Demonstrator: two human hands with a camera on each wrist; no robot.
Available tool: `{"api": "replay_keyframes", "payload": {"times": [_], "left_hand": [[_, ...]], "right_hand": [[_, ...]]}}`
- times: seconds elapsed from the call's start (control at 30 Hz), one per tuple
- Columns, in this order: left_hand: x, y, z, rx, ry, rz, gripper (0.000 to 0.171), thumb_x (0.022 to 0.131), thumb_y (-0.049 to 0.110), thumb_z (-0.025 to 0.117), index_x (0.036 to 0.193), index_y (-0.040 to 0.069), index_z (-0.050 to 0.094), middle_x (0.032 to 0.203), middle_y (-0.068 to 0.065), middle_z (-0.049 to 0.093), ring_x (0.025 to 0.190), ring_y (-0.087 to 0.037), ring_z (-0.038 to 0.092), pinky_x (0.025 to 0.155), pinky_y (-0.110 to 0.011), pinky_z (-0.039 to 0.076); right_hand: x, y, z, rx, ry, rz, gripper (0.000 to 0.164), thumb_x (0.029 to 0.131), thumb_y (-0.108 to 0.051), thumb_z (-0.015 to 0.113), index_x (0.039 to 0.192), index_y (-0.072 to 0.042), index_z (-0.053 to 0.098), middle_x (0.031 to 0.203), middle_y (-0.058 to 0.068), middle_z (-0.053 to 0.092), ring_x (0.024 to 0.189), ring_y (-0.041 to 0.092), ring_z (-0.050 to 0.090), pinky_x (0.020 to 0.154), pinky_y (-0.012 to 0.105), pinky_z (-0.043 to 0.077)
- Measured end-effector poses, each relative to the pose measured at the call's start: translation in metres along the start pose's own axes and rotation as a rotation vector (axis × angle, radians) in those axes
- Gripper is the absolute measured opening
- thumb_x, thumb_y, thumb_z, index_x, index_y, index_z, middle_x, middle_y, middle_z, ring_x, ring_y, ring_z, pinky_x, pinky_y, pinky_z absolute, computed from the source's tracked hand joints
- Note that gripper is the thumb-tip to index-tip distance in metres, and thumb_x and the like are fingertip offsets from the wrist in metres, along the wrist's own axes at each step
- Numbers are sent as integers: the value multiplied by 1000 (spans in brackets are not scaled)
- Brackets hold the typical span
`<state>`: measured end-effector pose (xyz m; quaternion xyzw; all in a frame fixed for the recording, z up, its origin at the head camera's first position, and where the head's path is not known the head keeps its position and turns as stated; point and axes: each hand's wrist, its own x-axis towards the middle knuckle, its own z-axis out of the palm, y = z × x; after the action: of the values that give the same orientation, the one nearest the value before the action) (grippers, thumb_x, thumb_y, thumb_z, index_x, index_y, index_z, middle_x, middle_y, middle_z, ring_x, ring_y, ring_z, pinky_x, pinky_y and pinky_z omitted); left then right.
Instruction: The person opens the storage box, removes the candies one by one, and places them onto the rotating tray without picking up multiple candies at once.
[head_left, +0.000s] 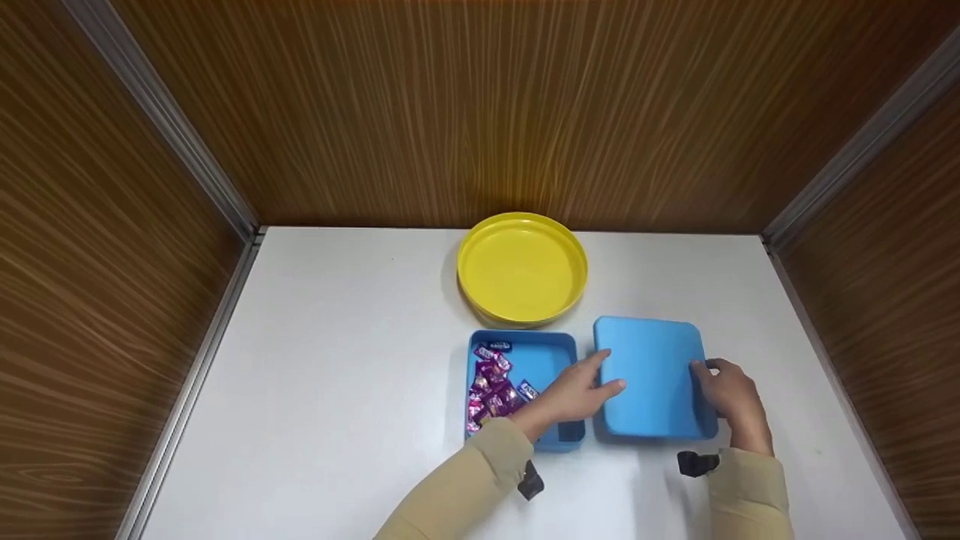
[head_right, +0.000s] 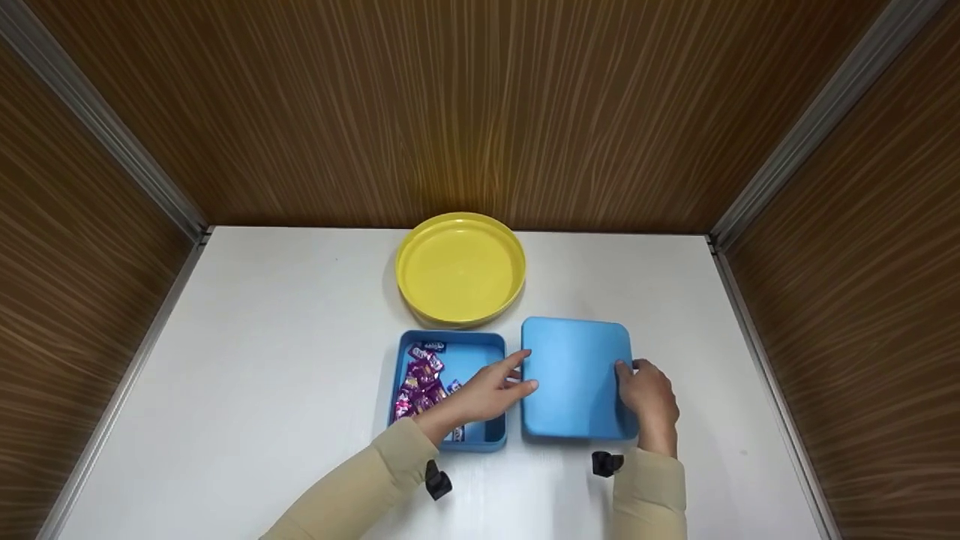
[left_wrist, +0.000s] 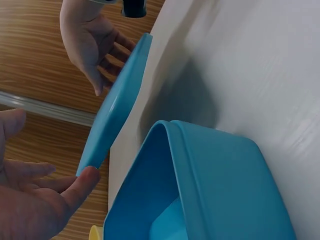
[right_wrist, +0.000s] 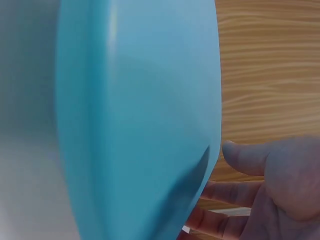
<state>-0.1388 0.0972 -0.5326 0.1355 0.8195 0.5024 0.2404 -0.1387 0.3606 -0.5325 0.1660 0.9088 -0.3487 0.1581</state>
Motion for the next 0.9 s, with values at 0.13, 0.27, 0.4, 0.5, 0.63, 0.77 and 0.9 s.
{"api": "replay_keyframes", "payload": {"times": [0.13, 0.27, 0.4, 0.5, 0.63, 0.77, 0.9], "left_hand": [[4, 3, 10, -6, -26, -29, 67, 97, 47, 57, 154, 21, 32, 155, 0, 36, 141, -19, 34, 111, -37, 32], [6, 4, 20, -40, -12, -70, 68, 95, 48, 61, 153, 24, 35, 153, 2, 38, 140, -20, 35, 110, -41, 34], [9, 3, 27, -74, 4, -120, 69, 92, 50, 63, 151, 25, 38, 151, 3, 41, 138, -20, 38, 109, -43, 35], [10, 3, 33, -108, 13, -164, 69, 90, 53, 64, 150, 27, 40, 150, 4, 43, 137, -21, 40, 108, -46, 37], [11, 2, 41, -147, 14, -219, 71, 87, 57, 65, 148, 29, 42, 149, 4, 44, 134, -23, 42, 105, -50, 39], [13, 1, 47, -198, 12, -265, 72, 86, 59, 66, 146, 28, 44, 147, 3, 45, 133, -24, 43, 105, -53, 38], [14, 0, 52, -239, 20, -310, 72, 85, 59, 66, 146, 26, 45, 147, 2, 45, 134, -26, 42, 105, -56, 36]], "right_hand": [[3, 9, -1, 10, -19, 20, 74, 105, -43, 30, 142, 20, 25, 137, 47, 31, 121, 62, 40, 87, 61, 49], [7, 17, 1, 22, -40, 50, 77, 104, -45, 31, 142, 21, 22, 138, 47, 28, 123, 63, 37, 91, 63, 46], [10, 23, 4, 24, -48, 65, 77, 104, -45, 31, 142, 21, 22, 137, 47, 28, 123, 63, 36, 91, 63, 45], [11, 25, 4, 18, -42, 70, 78, 103, -45, 31, 142, 22, 22, 137, 47, 28, 123, 64, 35, 92, 65, 44], [12, 28, 6, 19, -45, 78, 78, 103, -45, 31, 142, 23, 22, 138, 48, 28, 123, 65, 33, 92, 67, 42], [12, 29, 7, 9, -56, 84, 79, 103, -46, 31, 141, 23, 23, 138, 48, 28, 123, 66, 32, 92, 70, 39], [11, 31, 8, -27, -49, 75, 77, 104, -45, 30, 140, 23, 26, 137, 48, 30, 122, 66, 33, 93, 73, 35]]}}
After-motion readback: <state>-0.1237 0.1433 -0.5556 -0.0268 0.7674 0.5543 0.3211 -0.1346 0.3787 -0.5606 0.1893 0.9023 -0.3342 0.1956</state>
